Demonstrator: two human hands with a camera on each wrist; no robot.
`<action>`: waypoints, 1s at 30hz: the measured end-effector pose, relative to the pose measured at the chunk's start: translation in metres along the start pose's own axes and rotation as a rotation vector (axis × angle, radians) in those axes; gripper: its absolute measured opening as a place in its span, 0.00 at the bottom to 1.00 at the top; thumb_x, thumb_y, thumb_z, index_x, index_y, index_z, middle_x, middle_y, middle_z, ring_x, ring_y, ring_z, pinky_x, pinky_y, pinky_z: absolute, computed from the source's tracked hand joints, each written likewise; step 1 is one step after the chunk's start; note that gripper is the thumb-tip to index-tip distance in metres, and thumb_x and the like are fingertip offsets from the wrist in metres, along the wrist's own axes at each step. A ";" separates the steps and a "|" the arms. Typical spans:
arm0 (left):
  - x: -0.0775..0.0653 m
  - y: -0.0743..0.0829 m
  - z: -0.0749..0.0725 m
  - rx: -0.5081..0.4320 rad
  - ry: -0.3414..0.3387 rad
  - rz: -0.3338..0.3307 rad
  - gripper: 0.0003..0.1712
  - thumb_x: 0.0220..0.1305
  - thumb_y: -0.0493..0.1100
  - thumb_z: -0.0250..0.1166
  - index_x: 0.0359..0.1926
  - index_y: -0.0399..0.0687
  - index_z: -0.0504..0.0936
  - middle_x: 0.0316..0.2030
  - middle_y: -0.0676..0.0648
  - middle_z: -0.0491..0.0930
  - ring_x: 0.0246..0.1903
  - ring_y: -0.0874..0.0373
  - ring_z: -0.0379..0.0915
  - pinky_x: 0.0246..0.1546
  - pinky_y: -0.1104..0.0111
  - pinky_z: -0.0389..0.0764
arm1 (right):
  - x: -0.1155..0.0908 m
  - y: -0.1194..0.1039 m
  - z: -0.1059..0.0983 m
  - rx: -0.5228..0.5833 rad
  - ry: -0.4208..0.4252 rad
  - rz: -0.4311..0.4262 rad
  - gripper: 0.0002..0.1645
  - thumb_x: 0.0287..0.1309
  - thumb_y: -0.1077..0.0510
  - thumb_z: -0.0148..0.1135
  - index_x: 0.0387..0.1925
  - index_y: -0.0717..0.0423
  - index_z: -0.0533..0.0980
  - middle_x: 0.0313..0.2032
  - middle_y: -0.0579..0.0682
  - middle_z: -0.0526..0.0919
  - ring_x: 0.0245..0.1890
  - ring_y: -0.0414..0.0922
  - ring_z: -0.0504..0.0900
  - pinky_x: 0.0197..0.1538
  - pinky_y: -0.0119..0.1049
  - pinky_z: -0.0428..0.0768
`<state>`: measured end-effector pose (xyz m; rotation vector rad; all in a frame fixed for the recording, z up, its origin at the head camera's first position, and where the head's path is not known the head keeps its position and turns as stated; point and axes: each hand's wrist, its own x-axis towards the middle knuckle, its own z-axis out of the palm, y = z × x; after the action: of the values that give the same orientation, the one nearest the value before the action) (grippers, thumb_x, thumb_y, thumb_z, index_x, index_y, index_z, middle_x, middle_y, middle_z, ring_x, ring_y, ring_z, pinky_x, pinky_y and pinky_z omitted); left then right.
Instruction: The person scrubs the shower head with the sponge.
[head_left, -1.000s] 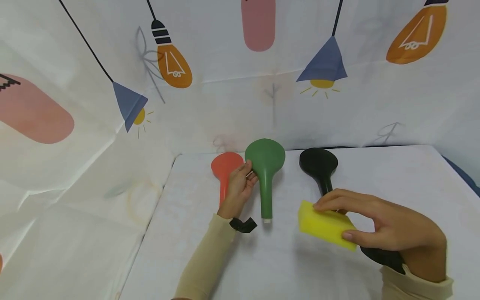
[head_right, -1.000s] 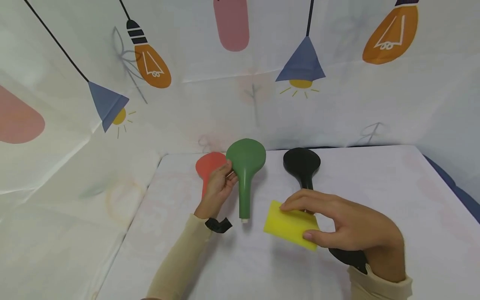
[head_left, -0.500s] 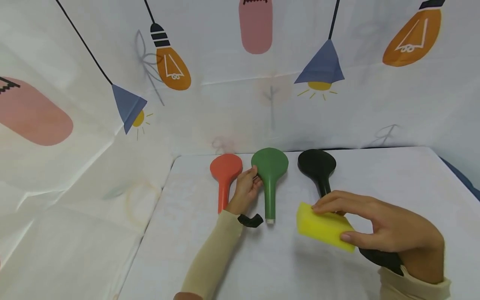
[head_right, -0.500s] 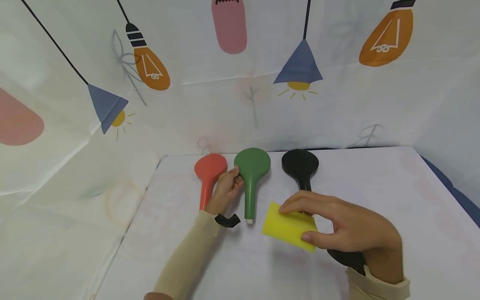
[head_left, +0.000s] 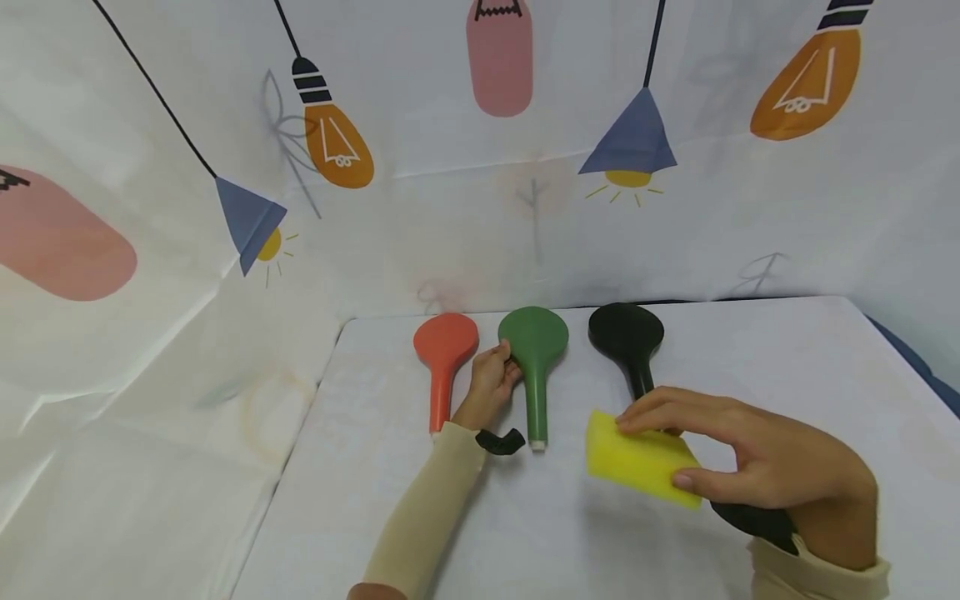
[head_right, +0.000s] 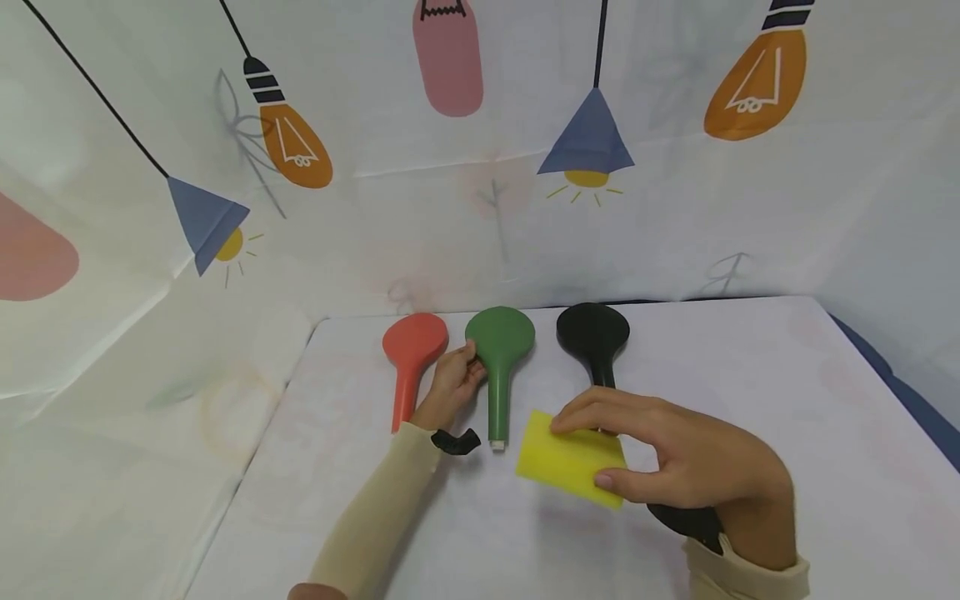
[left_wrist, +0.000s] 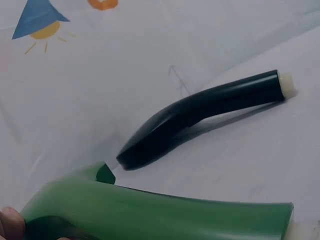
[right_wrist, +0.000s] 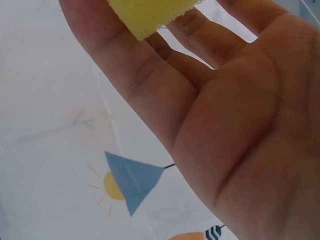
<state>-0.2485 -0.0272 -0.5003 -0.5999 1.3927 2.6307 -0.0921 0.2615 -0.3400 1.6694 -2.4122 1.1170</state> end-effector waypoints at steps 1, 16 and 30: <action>0.001 -0.001 -0.001 0.000 0.000 0.000 0.21 0.76 0.41 0.54 0.59 0.28 0.73 0.31 0.45 0.81 0.33 0.61 0.80 0.33 0.71 0.82 | 0.000 0.000 0.000 0.000 0.006 -0.012 0.39 0.50 0.67 0.71 0.65 0.52 0.71 0.62 0.45 0.76 0.57 0.37 0.75 0.61 0.20 0.71; 0.008 -0.009 -0.004 0.032 0.025 0.011 0.16 0.76 0.43 0.54 0.50 0.32 0.76 0.24 0.50 0.70 0.24 0.63 0.66 0.26 0.73 0.72 | -0.006 0.003 -0.004 0.017 0.020 0.010 0.38 0.51 0.68 0.70 0.65 0.52 0.71 0.61 0.45 0.77 0.58 0.37 0.76 0.62 0.21 0.71; 0.005 -0.006 -0.001 0.111 0.076 0.049 0.20 0.70 0.38 0.63 0.57 0.27 0.77 0.38 0.44 0.81 0.32 0.64 0.76 0.29 0.76 0.76 | -0.004 0.020 -0.008 -0.195 0.185 0.371 0.32 0.60 0.61 0.68 0.65 0.44 0.70 0.59 0.39 0.74 0.47 0.31 0.73 0.44 0.28 0.82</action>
<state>-0.2509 -0.0250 -0.5071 -0.6670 1.5828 2.5716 -0.1097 0.2731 -0.3471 1.0430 -2.6689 0.9738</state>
